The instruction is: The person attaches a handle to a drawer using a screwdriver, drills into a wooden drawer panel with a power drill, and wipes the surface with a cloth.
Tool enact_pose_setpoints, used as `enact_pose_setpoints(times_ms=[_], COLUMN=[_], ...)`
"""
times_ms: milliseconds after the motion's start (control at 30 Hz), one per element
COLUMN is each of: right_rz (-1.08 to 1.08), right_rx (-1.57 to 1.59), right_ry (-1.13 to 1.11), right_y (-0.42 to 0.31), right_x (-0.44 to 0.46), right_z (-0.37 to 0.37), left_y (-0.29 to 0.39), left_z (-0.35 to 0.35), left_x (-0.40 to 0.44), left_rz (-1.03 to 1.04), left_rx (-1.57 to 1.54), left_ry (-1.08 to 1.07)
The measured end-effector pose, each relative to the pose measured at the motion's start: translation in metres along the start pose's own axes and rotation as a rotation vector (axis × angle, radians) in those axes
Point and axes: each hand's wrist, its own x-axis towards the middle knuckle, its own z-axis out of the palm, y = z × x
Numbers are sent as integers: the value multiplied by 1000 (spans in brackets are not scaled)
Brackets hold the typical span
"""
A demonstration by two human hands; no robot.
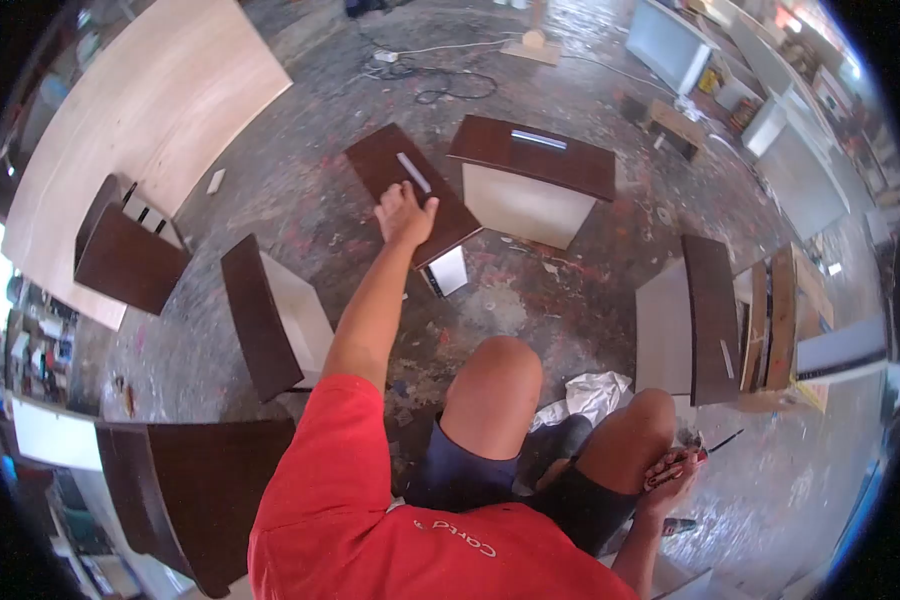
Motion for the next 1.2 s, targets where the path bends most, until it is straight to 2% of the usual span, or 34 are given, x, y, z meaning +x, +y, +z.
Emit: enact_pose_setpoints(times_ms=[100, 200, 433, 567, 767, 800, 900, 967, 1000, 1100, 1200], right_rz=[20, 47, 53, 104, 141, 139, 150, 174, 200, 251, 227], right_rx=[22, 20, 85, 48, 65, 65, 82, 117, 137, 171, 180], right_ry=[-60, -168, -201, -180, -205, -190, -180, -223, -247, -255, -142], right_y=[6, 9, 3, 12, 16, 15, 14, 11, 11, 10, 3], right_x=[2, 5, 0, 9, 12, 11, 11, 13, 17, 22, 19], right_z=[3, -2, 11, 7, 4, 3, -3, -11, -16, -32, -21], left_y=[4, 9, 7, 9, -31, -39, -79, -118, -140, -205, -251], left_z=[-5, -17, -22, -30, -50, -59, -88, -103, -112, -135, -149], left_x=[-17, -38, -83, -135, -203, -215, -255, -278, -285, -298, -289], left_rz=[68, -9, 16, 126, 330, 313, 221, 17, -101, -455, -790], left_rx=[41, -97, -74, -29, -179, -158, -3, 40, 87, 231, 114], left_ry=[-151, -297, -305, -296, -243, -256, -112, 60, 75, 107, -120])
